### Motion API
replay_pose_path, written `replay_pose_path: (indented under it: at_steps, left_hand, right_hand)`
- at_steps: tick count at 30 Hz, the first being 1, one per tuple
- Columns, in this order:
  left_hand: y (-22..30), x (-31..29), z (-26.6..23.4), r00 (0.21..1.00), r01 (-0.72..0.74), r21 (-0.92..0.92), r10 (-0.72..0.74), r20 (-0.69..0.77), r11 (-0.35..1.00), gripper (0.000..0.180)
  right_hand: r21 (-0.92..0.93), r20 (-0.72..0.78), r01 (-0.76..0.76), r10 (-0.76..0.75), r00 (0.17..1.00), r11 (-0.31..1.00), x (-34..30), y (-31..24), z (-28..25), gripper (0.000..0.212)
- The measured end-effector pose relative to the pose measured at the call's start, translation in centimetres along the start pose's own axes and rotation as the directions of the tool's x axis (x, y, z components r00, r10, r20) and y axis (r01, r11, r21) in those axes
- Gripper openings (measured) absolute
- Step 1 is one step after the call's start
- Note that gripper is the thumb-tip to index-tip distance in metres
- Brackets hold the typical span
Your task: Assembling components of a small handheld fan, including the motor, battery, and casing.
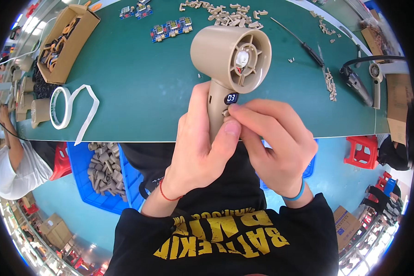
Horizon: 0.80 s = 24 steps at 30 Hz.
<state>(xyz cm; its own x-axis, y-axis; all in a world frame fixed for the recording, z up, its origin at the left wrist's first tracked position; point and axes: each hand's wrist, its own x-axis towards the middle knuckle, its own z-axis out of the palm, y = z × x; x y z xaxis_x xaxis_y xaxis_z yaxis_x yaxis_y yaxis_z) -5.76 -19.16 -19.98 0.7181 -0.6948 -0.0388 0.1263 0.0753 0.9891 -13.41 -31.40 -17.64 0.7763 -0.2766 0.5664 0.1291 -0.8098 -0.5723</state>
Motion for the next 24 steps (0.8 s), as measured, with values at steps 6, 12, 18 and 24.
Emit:
replay_pose_path:
  at_steps: [6,12,18,24]
  left_hand:
    - [0.4,0.1,0.0,0.998,0.018,-0.09,-0.023,-0.057,0.996,0.04]
    - [-2.6,0.6,-1.2,0.982,0.008,-0.003,-0.008,-0.187,1.0,0.056]
    - [-0.1,0.9,0.7,0.999,0.003,0.003,-0.003,-0.034,1.0,0.054]
    - [0.6,0.7,1.6,0.999,0.037,0.099,-0.038,0.005,0.994,0.058]
  right_hand:
    - [0.242,0.091,-0.195,0.178,0.98,0.951,1.1,-0.2,-0.4,0.026]
    - [0.382,-0.059,-0.019,0.045,0.997,0.924,-0.4,2.2,0.7,0.012]
    - [0.648,-0.038,-0.099,0.161,0.986,0.756,-1.4,2.6,2.3,0.008]
    - [0.662,-0.094,-0.068,0.172,0.981,0.747,-1.2,2.8,2.2,0.018]
